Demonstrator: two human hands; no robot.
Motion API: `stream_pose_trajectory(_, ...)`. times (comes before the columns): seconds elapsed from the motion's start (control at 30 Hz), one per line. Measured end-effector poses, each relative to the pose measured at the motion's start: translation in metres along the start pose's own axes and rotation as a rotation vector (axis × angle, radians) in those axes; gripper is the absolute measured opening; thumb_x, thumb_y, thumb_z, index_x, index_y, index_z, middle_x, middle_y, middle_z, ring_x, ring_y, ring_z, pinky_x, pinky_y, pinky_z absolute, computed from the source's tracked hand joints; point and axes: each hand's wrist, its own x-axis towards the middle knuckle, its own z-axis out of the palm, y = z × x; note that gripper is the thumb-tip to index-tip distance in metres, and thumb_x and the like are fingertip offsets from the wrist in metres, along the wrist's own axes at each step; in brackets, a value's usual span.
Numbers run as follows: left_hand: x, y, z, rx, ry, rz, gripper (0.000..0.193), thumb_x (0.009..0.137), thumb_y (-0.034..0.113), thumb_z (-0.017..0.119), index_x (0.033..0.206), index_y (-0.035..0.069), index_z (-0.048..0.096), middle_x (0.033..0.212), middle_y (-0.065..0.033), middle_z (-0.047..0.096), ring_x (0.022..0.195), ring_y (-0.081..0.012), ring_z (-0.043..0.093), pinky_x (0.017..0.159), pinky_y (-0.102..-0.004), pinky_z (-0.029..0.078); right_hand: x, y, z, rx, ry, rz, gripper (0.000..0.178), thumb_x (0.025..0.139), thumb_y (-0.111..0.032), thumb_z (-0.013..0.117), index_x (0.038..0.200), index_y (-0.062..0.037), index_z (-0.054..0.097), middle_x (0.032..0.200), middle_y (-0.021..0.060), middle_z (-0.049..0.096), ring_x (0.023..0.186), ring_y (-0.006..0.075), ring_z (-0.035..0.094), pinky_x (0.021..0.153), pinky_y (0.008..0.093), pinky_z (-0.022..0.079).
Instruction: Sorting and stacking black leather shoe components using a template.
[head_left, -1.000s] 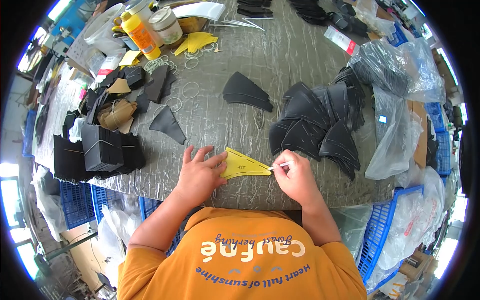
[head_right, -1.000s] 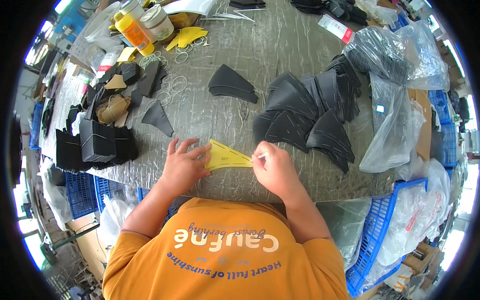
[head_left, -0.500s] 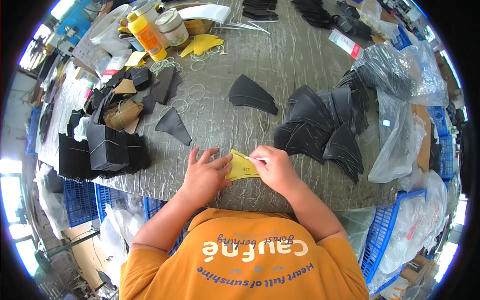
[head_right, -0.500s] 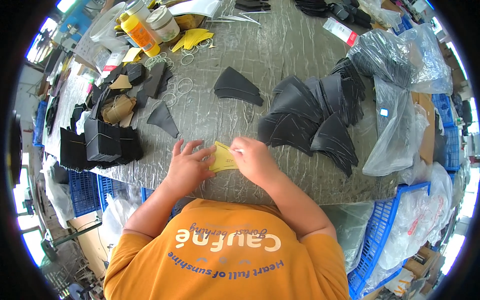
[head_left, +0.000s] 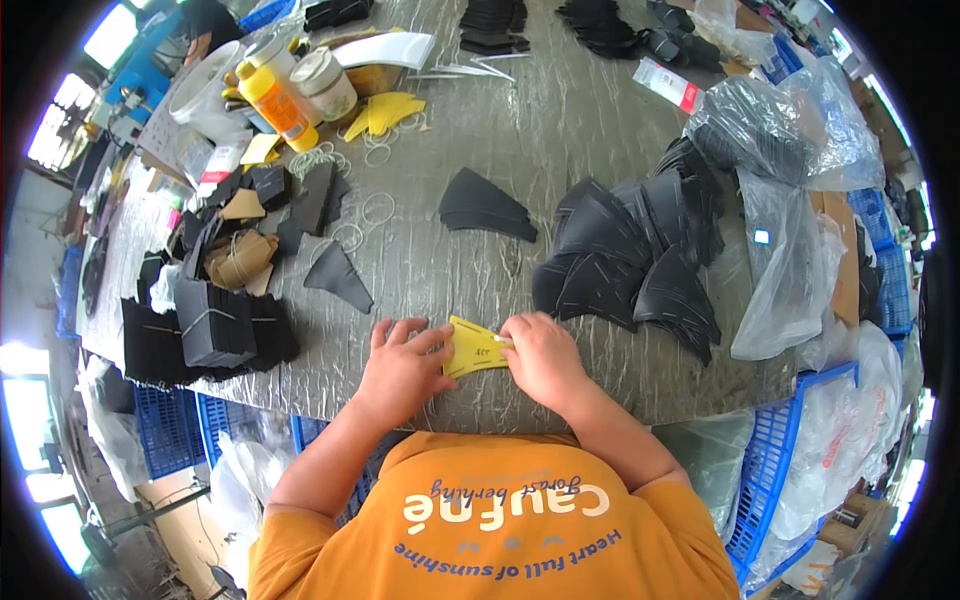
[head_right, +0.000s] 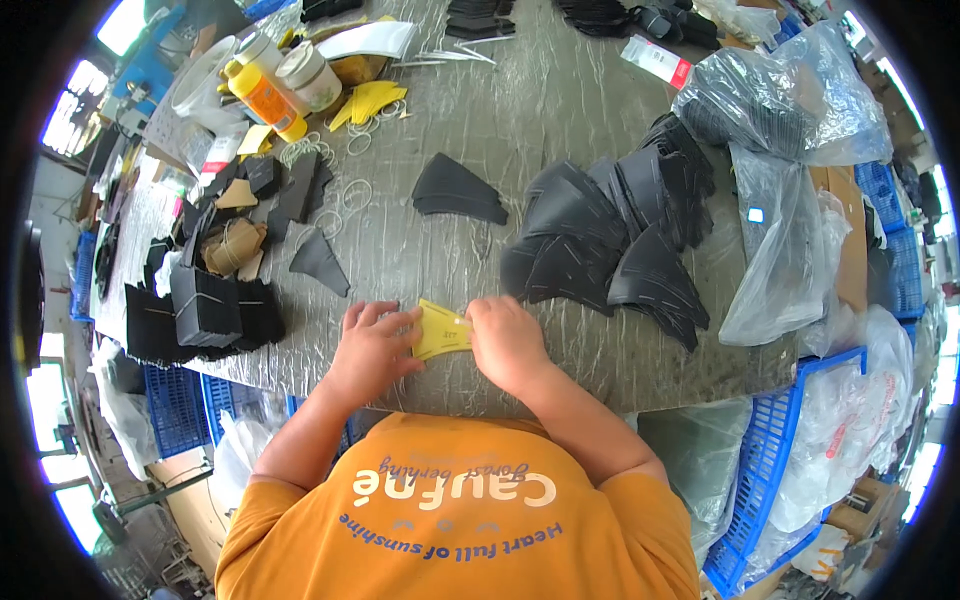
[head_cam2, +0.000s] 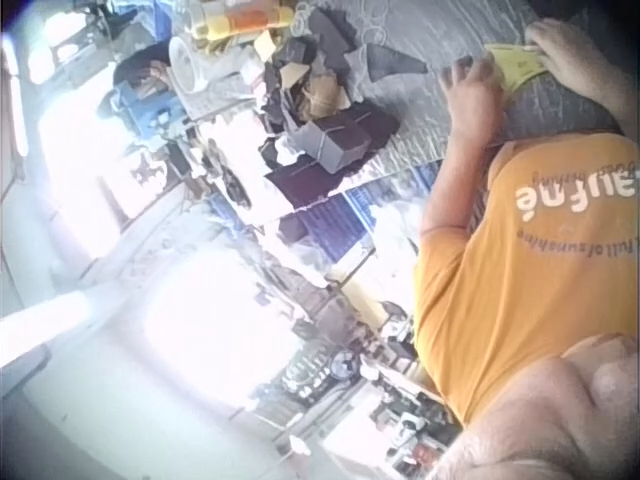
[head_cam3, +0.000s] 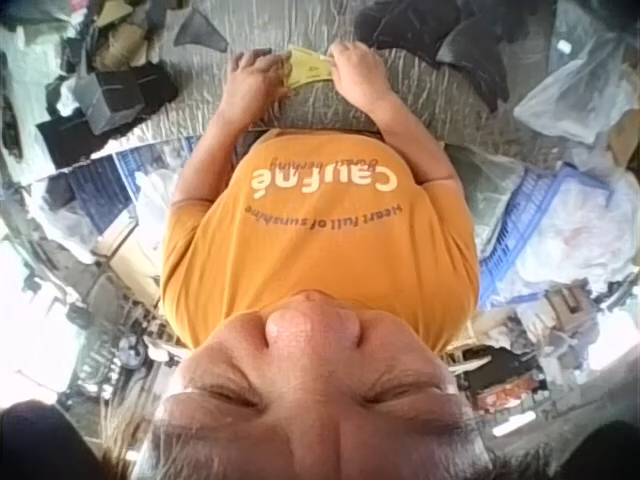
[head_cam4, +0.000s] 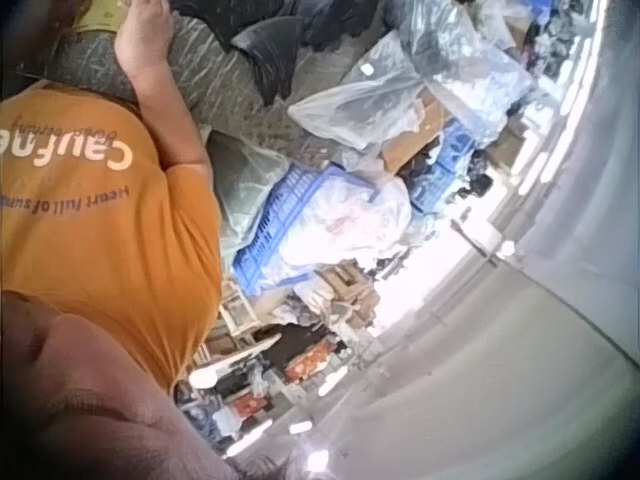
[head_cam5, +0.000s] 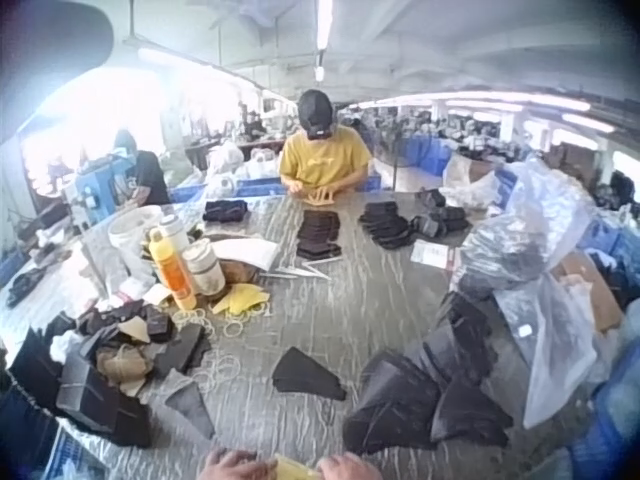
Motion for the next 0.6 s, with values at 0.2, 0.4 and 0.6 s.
stream_pose_trajectory(0.2, 0.069, -0.028, 0.003, -0.31, 0.315, -0.002, 0.03, 0.082, 0.01, 0.07, 0.112, 0.005, 0.07, 0.119, -0.015, 0.067, 0.112, -0.0372, 0.059, 0.099, -0.0455, 0.046, -0.016, 0.035, -0.071, 0.329, 0.196, 0.325, 0.013, 0.085, 0.0, 0.068, 0.097, -0.001, 0.063, 0.084, 0.0198, 0.069, 0.074, 0.0305, 0.071, 0.068, 0.0371, 0.055)
stream_pose_trajectory(0.4, 0.172, -0.075, 0.017, 0.014, 0.596, 0.047, 0.035, 0.08, -0.001, 0.059, 0.114, 0.0, 0.069, 0.121, -0.0193, 0.066, 0.112, -0.038, 0.06, 0.097, -0.0441, 0.05, -0.026, 0.078, -0.104, -0.066, 0.582, 0.256, 0.013, 0.084, 0.006, 0.066, 0.093, -0.0003, 0.058, 0.083, 0.0135, 0.062, 0.072, 0.0225, 0.06, 0.071, 0.0318, 0.048)
stream_pose_trajectory(0.6, 0.138, -0.07, 0.016, 0.042, 0.297, 0.065, 0.035, 0.082, 0.008, 0.059, 0.116, 0.001, 0.065, 0.103, -0.0115, 0.069, 0.097, -0.0317, 0.063, 0.086, -0.0429, 0.051, -0.035, 0.055, -0.078, 0.505, 0.597, 0.343, 0.008, 0.091, 0.004, 0.065, 0.093, -0.0008, 0.059, 0.081, 0.0002, 0.059, 0.075, 0.0069, 0.053, 0.07, 0.024, 0.045)
